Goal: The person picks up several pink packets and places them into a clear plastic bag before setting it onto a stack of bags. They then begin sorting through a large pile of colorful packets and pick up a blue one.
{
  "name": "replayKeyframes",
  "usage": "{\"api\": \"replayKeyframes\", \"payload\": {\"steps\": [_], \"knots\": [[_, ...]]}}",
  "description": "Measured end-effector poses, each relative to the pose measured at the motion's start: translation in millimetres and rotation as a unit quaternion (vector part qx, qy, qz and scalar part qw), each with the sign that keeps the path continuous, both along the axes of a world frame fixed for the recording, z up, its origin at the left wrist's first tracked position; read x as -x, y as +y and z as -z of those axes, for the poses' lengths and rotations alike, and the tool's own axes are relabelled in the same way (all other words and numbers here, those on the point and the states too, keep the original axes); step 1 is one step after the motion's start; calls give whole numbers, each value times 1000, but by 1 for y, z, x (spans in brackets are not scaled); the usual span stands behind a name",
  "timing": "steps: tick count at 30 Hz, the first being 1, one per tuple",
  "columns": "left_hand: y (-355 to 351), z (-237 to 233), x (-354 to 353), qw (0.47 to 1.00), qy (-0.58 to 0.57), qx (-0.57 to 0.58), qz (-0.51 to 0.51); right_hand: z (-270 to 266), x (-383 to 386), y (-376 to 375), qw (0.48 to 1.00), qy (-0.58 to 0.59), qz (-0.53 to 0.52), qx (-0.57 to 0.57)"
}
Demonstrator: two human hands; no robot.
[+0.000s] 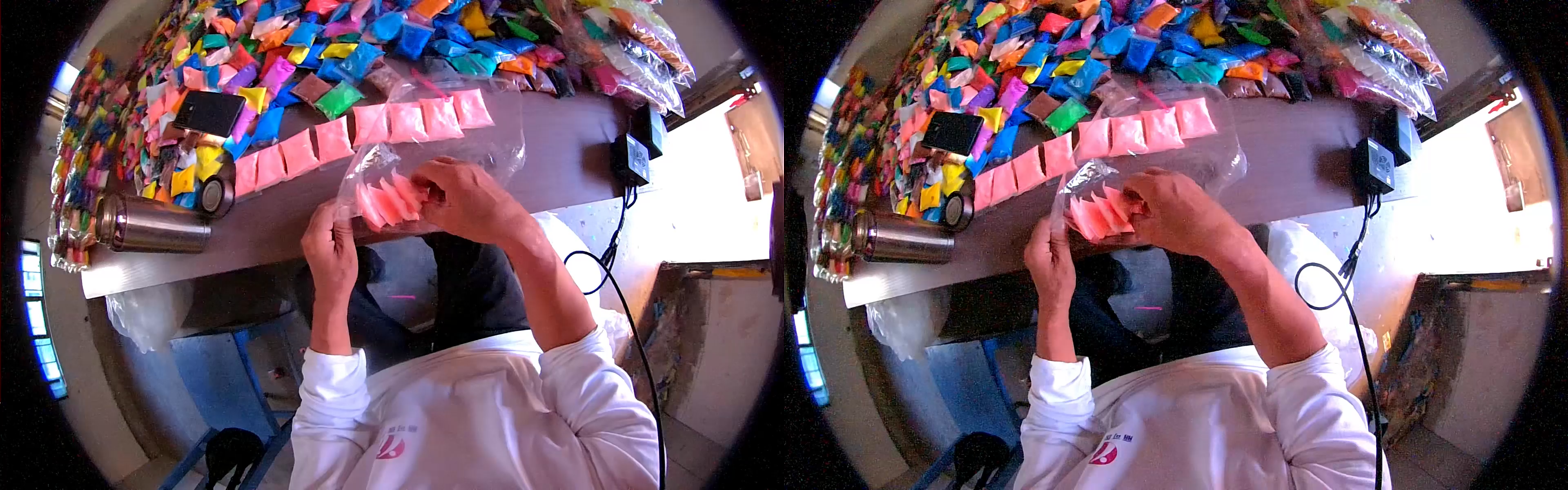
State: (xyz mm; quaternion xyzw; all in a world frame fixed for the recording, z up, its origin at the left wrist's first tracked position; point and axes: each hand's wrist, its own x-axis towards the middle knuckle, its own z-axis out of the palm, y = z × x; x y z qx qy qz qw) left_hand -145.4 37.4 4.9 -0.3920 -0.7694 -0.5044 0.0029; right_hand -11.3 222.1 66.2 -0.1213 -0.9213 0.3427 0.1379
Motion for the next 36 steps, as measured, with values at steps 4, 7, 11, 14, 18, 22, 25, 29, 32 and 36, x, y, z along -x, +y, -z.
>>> {"api": "replayKeyframes", "payload": {"steps": [4,7,11,14,18,22,25,29,32,36], "knots": [[2,0,0,1000,-8,-14,-2,3,-1,0,999,-38,-2,36],[2,-3,-1,1000,-8,0,2,-1,-7,0,999,-33,14,29],[2,-2,-2,1000,-5,-9,2,-45,-24,11,992,-29,100,70],[0,0,-2,1000,-9,-14,-4,-57,-37,40,933,241,266,36],[-7,-7,-2,1000,-13,-1,-3,-47,-34,104,906,244,341,-64],[-24,-4,-2,1000,-14,8,-14,5,-23,140,950,142,261,-95],[-29,-8,-2,999,-29,-14,-10,19,-17,135,976,105,171,-85],[-29,-11,-1,999,-35,1,-18,28,-11,135,989,58,25,-130],[-29,-8,-1,998,-42,14,-34,39,-2,138,987,24,27,-157],[-28,-4,-4,998,-51,-8,-35,40,-1,139,987,17,55,-151]]}}
